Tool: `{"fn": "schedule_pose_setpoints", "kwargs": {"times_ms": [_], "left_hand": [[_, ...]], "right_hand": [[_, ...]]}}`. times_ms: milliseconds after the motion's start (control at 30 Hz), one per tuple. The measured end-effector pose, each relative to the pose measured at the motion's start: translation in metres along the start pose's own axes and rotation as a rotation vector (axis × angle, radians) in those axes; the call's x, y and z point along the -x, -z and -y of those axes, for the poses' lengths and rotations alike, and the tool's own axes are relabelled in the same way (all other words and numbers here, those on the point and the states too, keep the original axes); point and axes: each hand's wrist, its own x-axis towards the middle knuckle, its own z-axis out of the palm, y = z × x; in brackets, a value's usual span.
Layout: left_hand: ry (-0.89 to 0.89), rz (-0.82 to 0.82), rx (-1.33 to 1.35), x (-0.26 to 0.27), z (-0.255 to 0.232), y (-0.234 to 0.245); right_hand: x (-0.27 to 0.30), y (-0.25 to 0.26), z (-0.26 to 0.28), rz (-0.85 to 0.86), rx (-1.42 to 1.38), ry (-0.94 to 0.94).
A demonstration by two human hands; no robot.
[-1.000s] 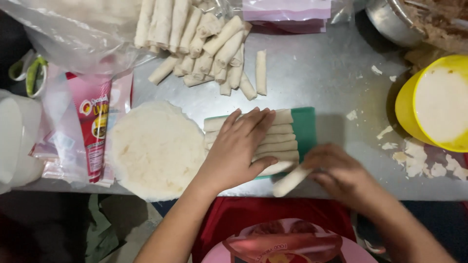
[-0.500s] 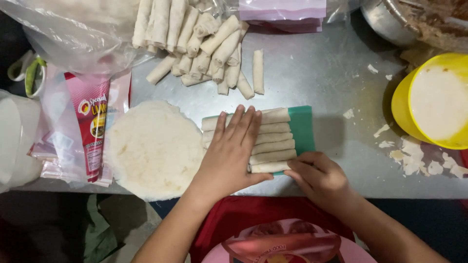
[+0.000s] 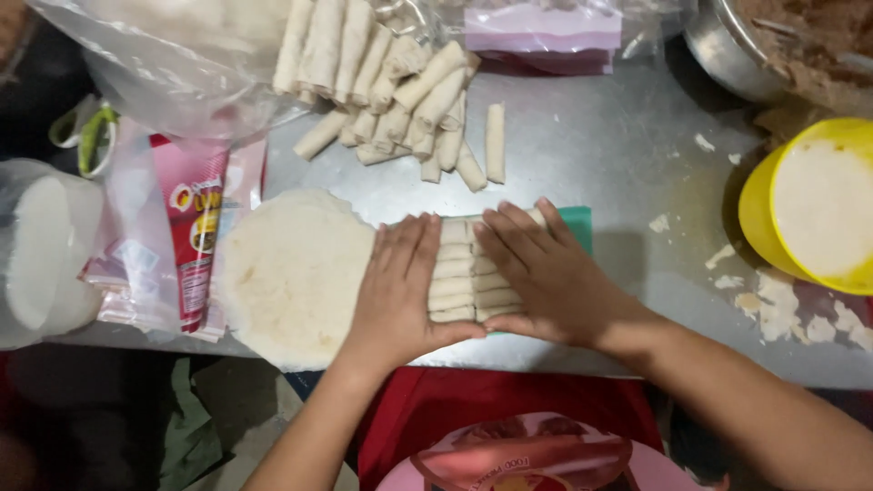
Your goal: Preparing spring rolls by rolling filling into wrappers and then carefully arranging them into plastic bags for packaging.
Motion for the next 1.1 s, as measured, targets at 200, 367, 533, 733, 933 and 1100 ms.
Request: {"fn": "schedule_pose_setpoints", "kwargs": {"times_ms": [200,367,533,733,933,1100], "left_hand": [[-0.006,-0.151,0.005,-0.002,-0.006,-0.001],[0.101,0.029,0.099,-0.013,-0.026,0.0],[0.083,-0.108,-0.009,-0.013,-0.023,-0.018],[0.053,-0.145,0.265,-0.006,-0.01,0.008],[0.372,-0.409,0.132,0.031,0.086,0.065],[0.741,-0.464,-0.191,0.068,0.178,0.093]], "right_hand": [[0.003,-0.005,0.011,-0.044,0.088,-0.12],[-0.005,-0.005,0.029,-0.083,0.136,-0.12],[-0.009,-0.034,0.03,-0.309,0.164,-0.161],[-0.007,0.004,0.031,-0.034,0.063,-0.153],[-0.014,0.0,0.03,0.002,0.189,-0.07],[-0.018,-0.012,0.028,-0.03,0.138,-0.052]]}}
